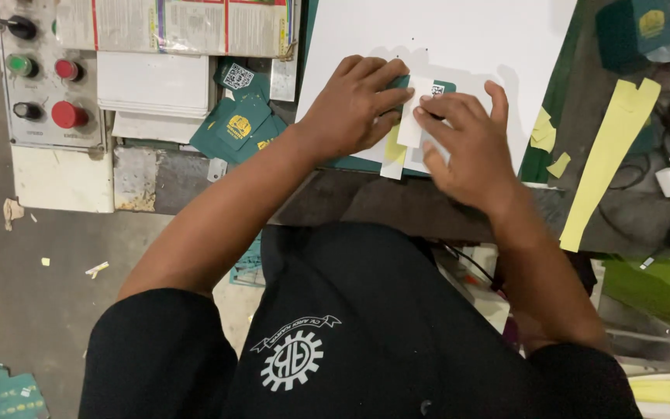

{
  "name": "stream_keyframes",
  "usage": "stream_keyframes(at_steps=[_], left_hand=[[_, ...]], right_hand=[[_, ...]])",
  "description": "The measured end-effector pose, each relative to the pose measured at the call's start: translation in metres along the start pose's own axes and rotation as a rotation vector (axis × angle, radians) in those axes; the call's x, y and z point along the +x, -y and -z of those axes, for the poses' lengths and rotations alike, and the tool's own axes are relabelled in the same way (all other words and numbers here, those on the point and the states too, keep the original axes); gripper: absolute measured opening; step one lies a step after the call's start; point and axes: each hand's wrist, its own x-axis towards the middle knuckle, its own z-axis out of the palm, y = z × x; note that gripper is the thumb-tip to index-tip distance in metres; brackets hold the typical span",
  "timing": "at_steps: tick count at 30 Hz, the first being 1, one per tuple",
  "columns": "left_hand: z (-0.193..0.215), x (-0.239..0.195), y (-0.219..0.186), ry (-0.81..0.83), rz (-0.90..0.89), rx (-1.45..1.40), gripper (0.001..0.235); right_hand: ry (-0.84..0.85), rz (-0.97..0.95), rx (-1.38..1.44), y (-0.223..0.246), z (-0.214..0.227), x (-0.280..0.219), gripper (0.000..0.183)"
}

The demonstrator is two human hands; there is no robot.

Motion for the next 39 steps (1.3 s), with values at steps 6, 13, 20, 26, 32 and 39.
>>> stream_keyframes(at_steps=[6, 13, 20, 26, 32, 39], left_hand=[[-0.007, -0.002, -0.005, -0.032, 0.062, -0.052, 0.029], [-0.013, 0.000, -0.005, -0.037, 0.062, -0.005, 0.030], [-0.019, -0.005, -0.001, -0.041, 0.034, 0.004, 0.039], [-0.027, -0.010, 0.003, -0.062, 0.038, -0.001, 0.043], [-0.028, -0.012, 0.003, -0.084, 0.029, 0.016, 0.043], [-0.028, -0.012, 0.007, -0.094, -0.008, 0.025, 0.043]], right_hand=[[-0.063, -0.071, 0.142, -0.016, -0.015, 0.010, 0.011], [-0.199, -0.005, 0.029, -0.017, -0.034, 0.011, 0.012], [-0.309, 0.062, -0.098, -0.015, -0.049, 0.006, 0.017], [-0.347, 0.067, -0.062, -0.015, -0.056, 0.002, 0.021], [-0.245, 0.029, -0.035, -0.004, -0.055, -0.033, 0.024], [0.038, 0.053, -0.071, 0.027, -0.054, -0.049, 0.050]])
